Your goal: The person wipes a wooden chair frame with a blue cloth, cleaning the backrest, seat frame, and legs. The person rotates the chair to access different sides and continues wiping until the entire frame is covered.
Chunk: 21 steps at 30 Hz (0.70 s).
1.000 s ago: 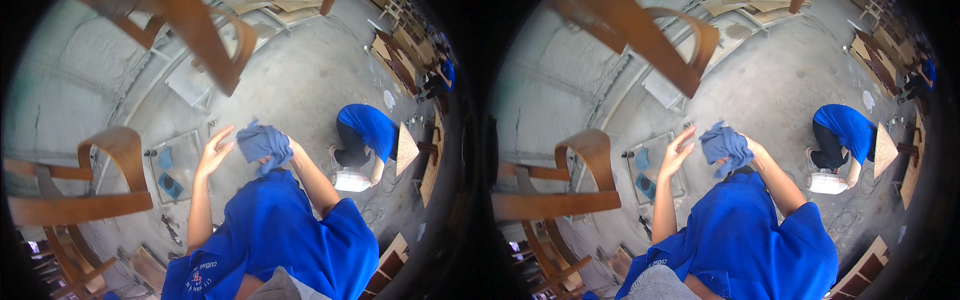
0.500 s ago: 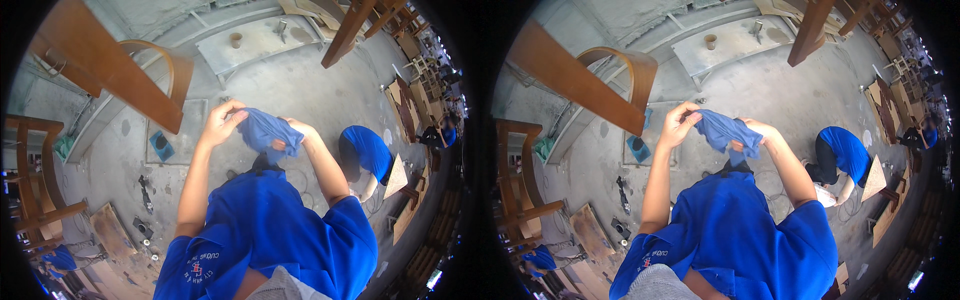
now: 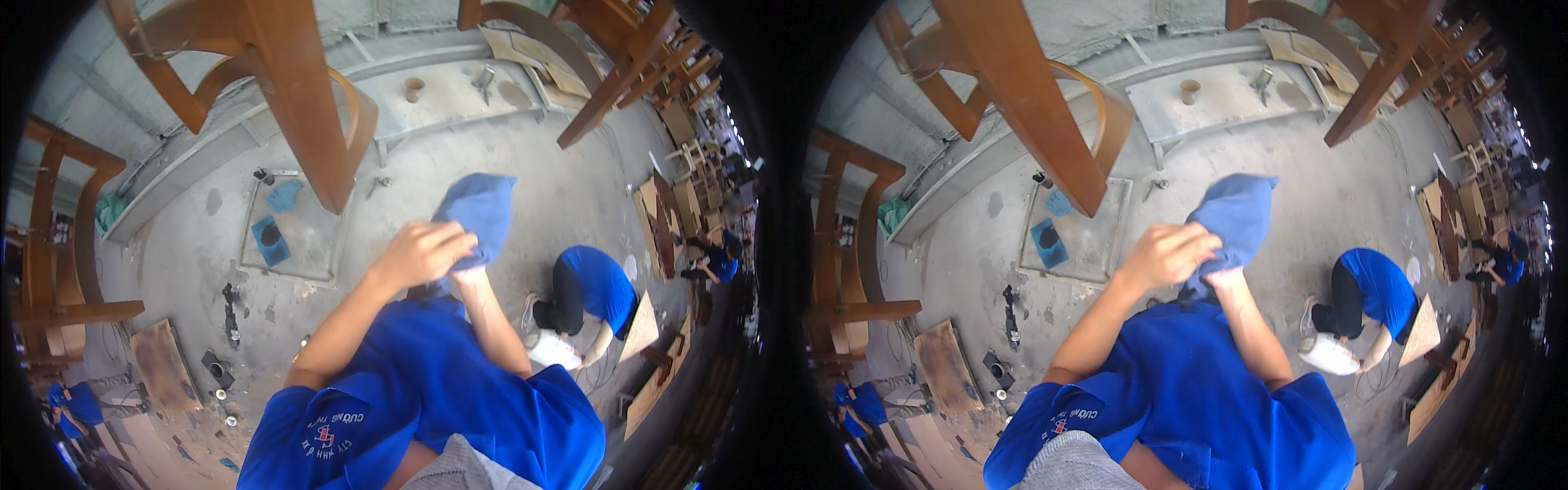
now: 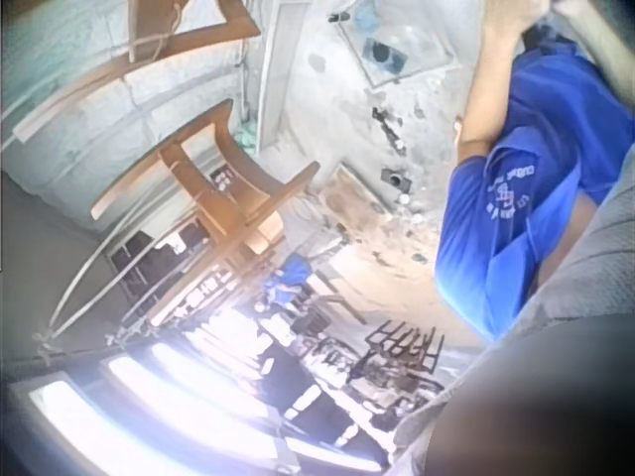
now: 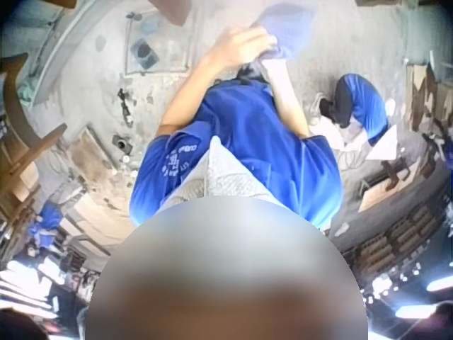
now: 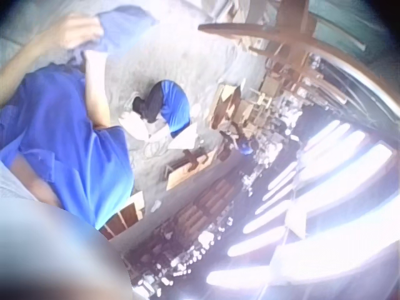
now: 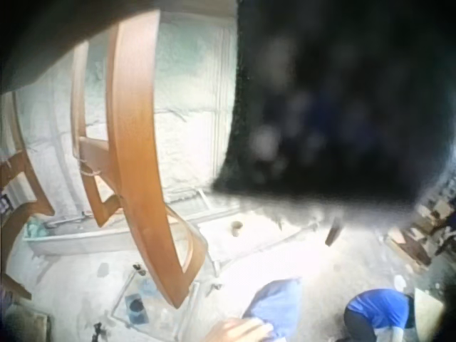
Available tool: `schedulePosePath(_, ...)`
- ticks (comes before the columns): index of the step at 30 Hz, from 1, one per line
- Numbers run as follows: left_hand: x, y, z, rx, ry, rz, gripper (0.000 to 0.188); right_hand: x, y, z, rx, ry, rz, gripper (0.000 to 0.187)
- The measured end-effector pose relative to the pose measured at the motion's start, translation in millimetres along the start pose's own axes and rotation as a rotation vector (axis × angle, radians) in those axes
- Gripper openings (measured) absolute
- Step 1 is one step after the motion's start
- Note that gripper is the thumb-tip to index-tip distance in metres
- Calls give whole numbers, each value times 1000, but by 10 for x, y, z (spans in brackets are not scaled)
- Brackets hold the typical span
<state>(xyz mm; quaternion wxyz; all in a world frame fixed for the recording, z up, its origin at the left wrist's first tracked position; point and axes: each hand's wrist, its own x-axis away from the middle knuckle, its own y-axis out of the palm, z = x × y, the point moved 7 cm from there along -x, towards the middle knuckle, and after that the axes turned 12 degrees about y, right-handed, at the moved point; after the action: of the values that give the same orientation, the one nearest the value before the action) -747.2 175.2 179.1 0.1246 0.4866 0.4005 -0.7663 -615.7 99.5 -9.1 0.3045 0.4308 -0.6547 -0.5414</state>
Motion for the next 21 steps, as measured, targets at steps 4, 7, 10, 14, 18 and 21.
schedulePosePath(4, 57, -350, 114, -53, -60, 16, 23, -220, 204, -92, 521, -32, -32, 27)
schedulePosePath(7, 237, -1115, 121, -345, -23, 386, 19, -343, 597, -284, 970, -75, 145, 19)
schedulePosePath(10, 703, -1649, -359, -178, -399, 902, 41, -615, 948, -163, 872, -70, 243, 18)
schedulePosePath(14, 939, -1165, -1190, 469, -673, 771, 72, -1330, 1597, 42, 1106, -179, 83, 19)
schedulePosePath(18, 1160, -757, -1491, 631, -787, 720, 86, -2228, 2525, 34, 1319, -413, -99, 20)
schedulePosePath(21, 1063, -547, -1540, 766, -784, 628, 91, -2654, 2947, 17, 1365, -504, -165, 21)
